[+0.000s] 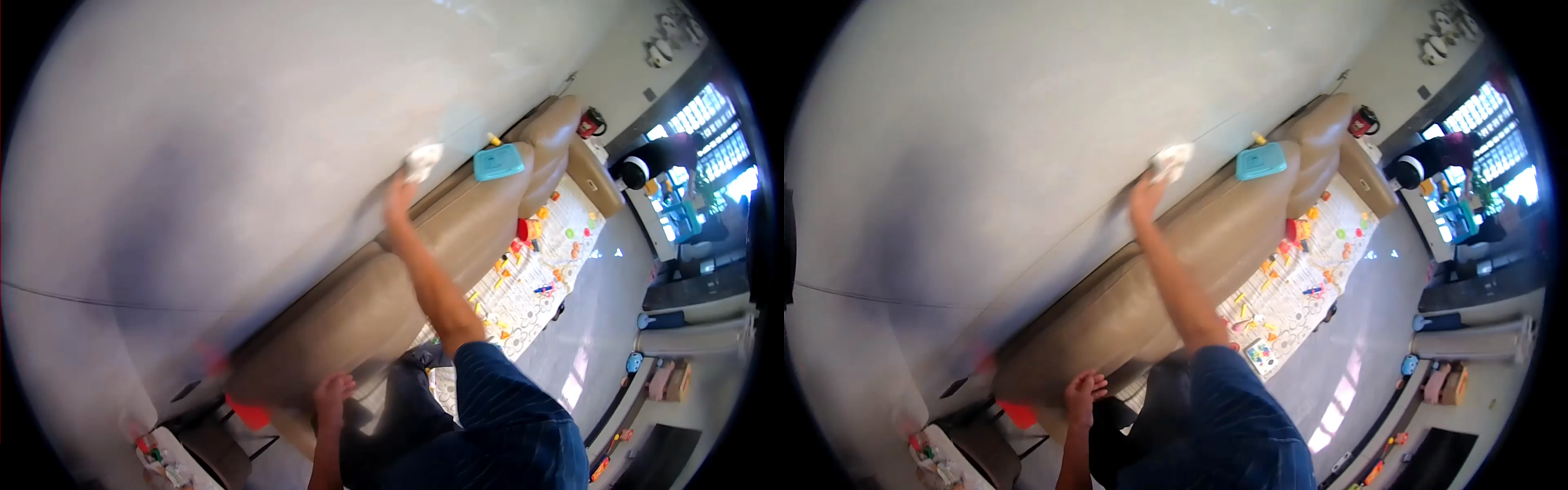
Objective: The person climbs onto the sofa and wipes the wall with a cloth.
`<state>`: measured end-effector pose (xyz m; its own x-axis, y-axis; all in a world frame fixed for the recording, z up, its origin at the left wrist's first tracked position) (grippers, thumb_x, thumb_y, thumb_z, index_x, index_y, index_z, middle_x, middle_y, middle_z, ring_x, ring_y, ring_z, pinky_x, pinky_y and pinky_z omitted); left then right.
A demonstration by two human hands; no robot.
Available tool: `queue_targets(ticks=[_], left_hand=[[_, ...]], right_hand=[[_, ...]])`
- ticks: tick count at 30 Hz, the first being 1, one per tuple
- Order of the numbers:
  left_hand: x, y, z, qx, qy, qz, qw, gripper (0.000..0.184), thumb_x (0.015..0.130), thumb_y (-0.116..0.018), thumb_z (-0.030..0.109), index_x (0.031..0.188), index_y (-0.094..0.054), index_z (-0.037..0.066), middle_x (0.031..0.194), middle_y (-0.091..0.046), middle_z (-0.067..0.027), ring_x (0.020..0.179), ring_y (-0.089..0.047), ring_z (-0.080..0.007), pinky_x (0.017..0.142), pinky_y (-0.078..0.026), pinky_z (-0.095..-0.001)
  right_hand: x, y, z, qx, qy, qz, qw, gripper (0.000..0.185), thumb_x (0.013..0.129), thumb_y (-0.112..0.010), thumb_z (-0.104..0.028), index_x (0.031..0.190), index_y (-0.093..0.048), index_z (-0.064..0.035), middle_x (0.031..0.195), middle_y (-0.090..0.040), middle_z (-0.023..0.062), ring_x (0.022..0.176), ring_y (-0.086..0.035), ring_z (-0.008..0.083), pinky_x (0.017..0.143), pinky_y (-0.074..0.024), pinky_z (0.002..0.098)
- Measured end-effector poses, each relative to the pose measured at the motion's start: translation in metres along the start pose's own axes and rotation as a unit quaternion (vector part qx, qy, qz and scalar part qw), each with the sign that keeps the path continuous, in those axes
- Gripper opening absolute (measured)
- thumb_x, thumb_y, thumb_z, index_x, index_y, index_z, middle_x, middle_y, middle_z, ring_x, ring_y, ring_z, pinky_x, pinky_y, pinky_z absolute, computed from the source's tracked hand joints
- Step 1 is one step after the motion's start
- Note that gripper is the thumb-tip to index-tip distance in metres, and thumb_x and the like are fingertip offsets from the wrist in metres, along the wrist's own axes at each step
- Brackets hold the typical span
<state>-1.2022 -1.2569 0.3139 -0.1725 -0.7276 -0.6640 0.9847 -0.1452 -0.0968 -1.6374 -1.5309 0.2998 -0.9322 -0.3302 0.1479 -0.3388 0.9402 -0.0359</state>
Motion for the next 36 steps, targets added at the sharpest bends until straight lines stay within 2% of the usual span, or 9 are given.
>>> queue_targets(ticks=[4, 7, 12, 15, 17, 19, 22, 28, 36], left_hand=[[0.048, 0.046, -0.003, 0.07, -0.12, -0.001, 0.99, 0.037, 0.1, -0.053, 0.025, 0.129, -0.051, 0.002, 0.115, -0.063, -0.0142, 0.099, -0.066, -0.024, 0.079, -0.058, -0.0384], [0.073, 0.078, 0.021, -0.137, -0.116, 0.025, 0.984, 0.047, 0.101, -0.051, 0.025, 0.139, -0.041, 0.001, 0.136, -0.049, -0.0186, 0.122, -0.053, -0.0292, 0.095, -0.051, -0.0436], [0.074, 0.122, 0.107, -0.202, -0.064, 0.101, 0.972, 0.053, 0.103, -0.047, 0.028, 0.146, -0.034, 0.002, 0.139, -0.048, -0.0169, 0.12, -0.054, -0.0301, 0.093, -0.047, -0.0404], [0.092, 0.145, 0.131, -0.287, -0.089, 0.053, 0.952, 0.047, 0.103, -0.046, 0.033, 0.139, -0.044, 0.003, 0.132, -0.054, -0.016, 0.113, -0.057, -0.028, 0.092, -0.047, -0.038], [0.09, 0.166, 0.154, 0.182, -0.286, 0.011, 0.941, 0.041, 0.102, -0.047, 0.036, 0.127, -0.054, 0.004, 0.12, -0.061, -0.0122, 0.105, -0.059, -0.0247, 0.091, -0.047, -0.0349], [0.113, 0.208, 0.133, 0.33, -0.352, 0.074, 0.873, 0.034, 0.101, -0.051, 0.034, 0.118, -0.06, 0.006, 0.111, -0.063, -0.0074, 0.101, -0.059, -0.0203, 0.091, -0.047, -0.0323], [0.05, 0.231, 0.145, -0.3, -0.301, 0.029, 0.905, 0.032, 0.098, -0.054, 0.023, 0.124, -0.058, 0.004, 0.116, -0.062, -0.0117, 0.105, -0.058, -0.0224, 0.095, -0.047, -0.0356], [0.03, 0.328, 0.129, -0.071, -0.449, 0.154, 0.877, 0.036, 0.101, -0.052, 0.027, 0.128, -0.054, 0.003, 0.122, -0.058, -0.0109, 0.113, -0.055, -0.0225, 0.099, -0.044, -0.0343], [-0.021, 0.397, 0.135, -0.427, -0.257, 0.193, 0.845, 0.044, 0.101, -0.051, 0.028, 0.139, -0.046, 0.007, 0.12, -0.058, -0.0069, 0.099, -0.057, -0.0166, 0.088, -0.049, -0.0361]], right_hand=[[-0.168, -0.035, -0.035, -0.009, 0.016, -0.058, 0.998, 0.054, 0.097, -0.046, -0.007, 0.148, -0.03, 0.0041, 0.15, -0.037, 0.0237, 0.141, -0.034, 0.0346, 0.116, -0.0244, 0.0385], [-0.26, -0.06, -0.048, 0.007, -0.126, -0.133, 0.983, 0.05, 0.098, -0.045, -0.009, 0.145, -0.033, 0.005, 0.141, -0.044, 0.0244, 0.131, -0.043, 0.0356, 0.11, -0.0311, 0.0374], [-0.372, -0.101, -0.071, 0.045, -0.207, -0.108, 0.971, 0.03, 0.098, -0.044, -0.013, 0.12, -0.05, 0.0067, 0.097, -0.059, 0.0177, 0.085, -0.055, 0.0238, 0.078, -0.0462, 0.0396], [-0.424, -0.107, -0.127, 0.025, -0.242, -0.164, 0.956, 0.029, 0.092, -0.045, -0.004, 0.117, -0.051, 0.0079, 0.102, -0.061, 0.023, 0.091, -0.057, 0.0364, 0.087, -0.0452, 0.0418], [-0.465, -0.114, -0.131, -0.053, -0.181, -0.204, 0.961, 0.025, 0.088, -0.05, -0.011, 0.099, -0.055, 0.0105, 0.091, -0.061, 0.028, 0.085, -0.059, 0.0388, 0.081, -0.0475, 0.0445], [-0.523, -0.144, -0.064, -0.19, -0.205, -0.291, 0.915, 0.032, 0.086, -0.054, -0.019, 0.078, -0.055, 0.0124, 0.076, -0.061, 0.0289, 0.074, -0.06, 0.0409, 0.071, -0.0475, 0.0505], [-0.544, -0.123, -0.179, -0.102, -0.111, -0.349, 0.925, 0.028, 0.086, -0.052, -0.014, 0.074, -0.052, 0.0116, 0.071, -0.059, 0.0232, 0.062, -0.049, 0.0281, 0.059, -0.0412, 0.0466], [-0.636, -0.141, -0.233, -0.011, -0.167, -0.387, 0.907, 0.023, 0.086, -0.048, -0.009, 0.081, -0.055, 0.0121, 0.078, -0.061, 0.0184, 0.07, -0.057, 0.0247, 0.061, -0.0442, 0.0421], [-0.715, -0.204, -0.141, 0.039, -0.023, -0.7, 0.712, 0.017, 0.085, -0.046, -0.005, 0.086, -0.057, 0.0081, 0.08, -0.061, 0.0156, 0.068, -0.062, 0.0272, 0.052, -0.0512, 0.0377]])
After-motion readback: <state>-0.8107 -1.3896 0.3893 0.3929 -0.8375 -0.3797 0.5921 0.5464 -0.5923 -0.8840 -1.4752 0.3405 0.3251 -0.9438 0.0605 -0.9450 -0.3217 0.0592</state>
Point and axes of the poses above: each hand's wrist, its own x-axis towards the middle knuckle, its own y-axis out of the back of the hand, z = x × y, the point moved 4 cm from there along x, towards the middle knuckle
